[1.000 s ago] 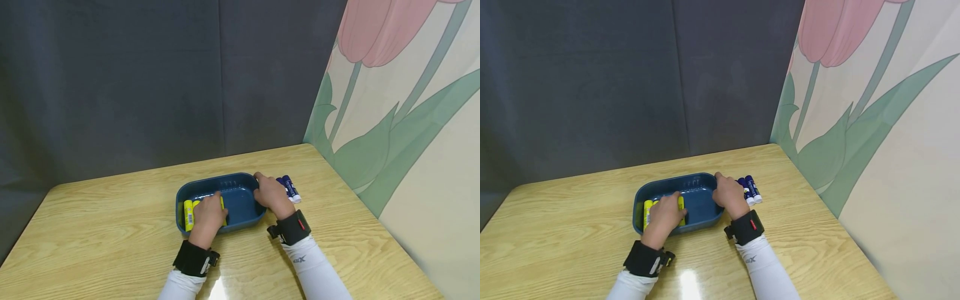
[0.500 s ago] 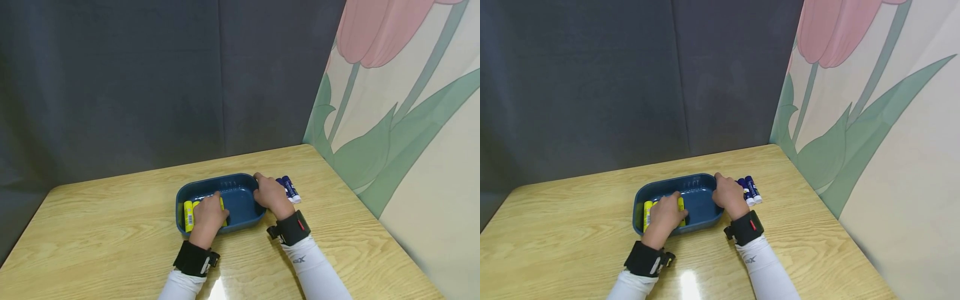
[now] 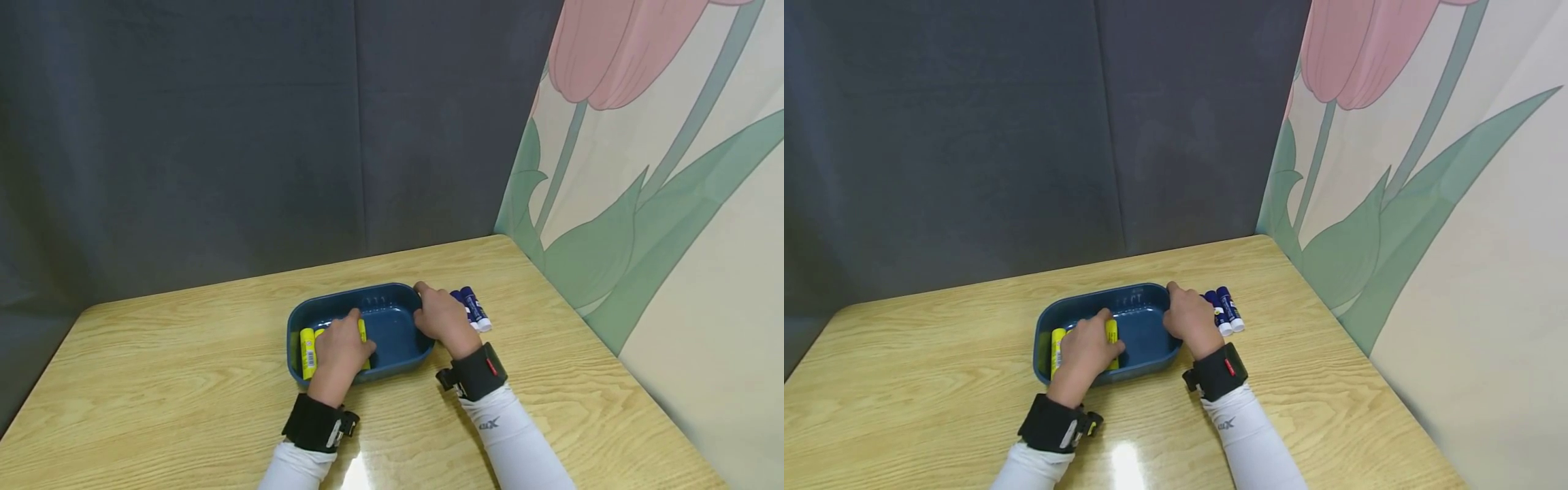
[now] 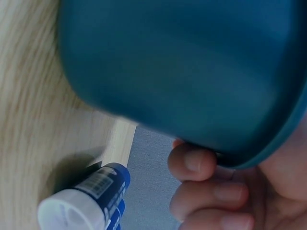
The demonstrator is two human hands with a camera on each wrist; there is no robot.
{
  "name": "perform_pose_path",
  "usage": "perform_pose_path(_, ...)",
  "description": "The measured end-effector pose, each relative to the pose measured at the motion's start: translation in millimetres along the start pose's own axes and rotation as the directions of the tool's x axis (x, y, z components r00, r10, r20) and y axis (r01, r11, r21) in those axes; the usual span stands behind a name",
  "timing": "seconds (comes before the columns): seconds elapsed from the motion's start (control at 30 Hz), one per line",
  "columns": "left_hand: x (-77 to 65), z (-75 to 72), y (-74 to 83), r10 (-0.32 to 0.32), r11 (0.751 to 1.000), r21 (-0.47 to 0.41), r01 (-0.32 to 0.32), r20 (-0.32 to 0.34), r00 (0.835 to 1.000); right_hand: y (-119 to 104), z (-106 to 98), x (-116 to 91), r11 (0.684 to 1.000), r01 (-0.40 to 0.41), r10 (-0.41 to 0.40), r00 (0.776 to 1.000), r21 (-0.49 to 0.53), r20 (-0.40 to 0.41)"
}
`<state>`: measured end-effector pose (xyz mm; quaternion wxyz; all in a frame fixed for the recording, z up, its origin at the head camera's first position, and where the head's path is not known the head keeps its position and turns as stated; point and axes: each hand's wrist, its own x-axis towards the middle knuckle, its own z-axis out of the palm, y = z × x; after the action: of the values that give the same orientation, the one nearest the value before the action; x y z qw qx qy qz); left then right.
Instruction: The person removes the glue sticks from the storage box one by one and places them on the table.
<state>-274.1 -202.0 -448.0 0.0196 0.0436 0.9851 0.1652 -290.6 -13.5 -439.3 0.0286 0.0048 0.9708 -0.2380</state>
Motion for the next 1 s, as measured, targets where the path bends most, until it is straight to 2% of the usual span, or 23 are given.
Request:
perform_pose_path(0.2, -4.2, -8.2, 2.9, 0.025, 0.999, -0.027, -0.026, -0.031, 0.999, -1, 0, 0, 1.0, -0.01, 0.01, 1.0, 0.001, 0.0)
perform_pose_path(0.57, -9.0, -22.7, 1.4, 0.024, 0.996, -0.086, -0.026, -0.024, 0.999, 0, 0, -1, 1.0, -0.016, 0.016, 1.0, 0.002, 0.005)
perform_pose_path(0.73, -11.1, -30.6, -0.6, 0.019, 0.996, -0.083, -0.02, -0.013, 1.0, 0, 1, 0, 1.0, -0.019, 0.019, 1.0, 0.005, 0.005)
perform_pose_path(1.0, -15.2, -44.3, -6.0, 0.01, 0.995, -0.096, -0.013, -0.029, 1.0, 0, 1, 1, 1.0, -0.013, 0.013, 1.0, 0.002, 0.0)
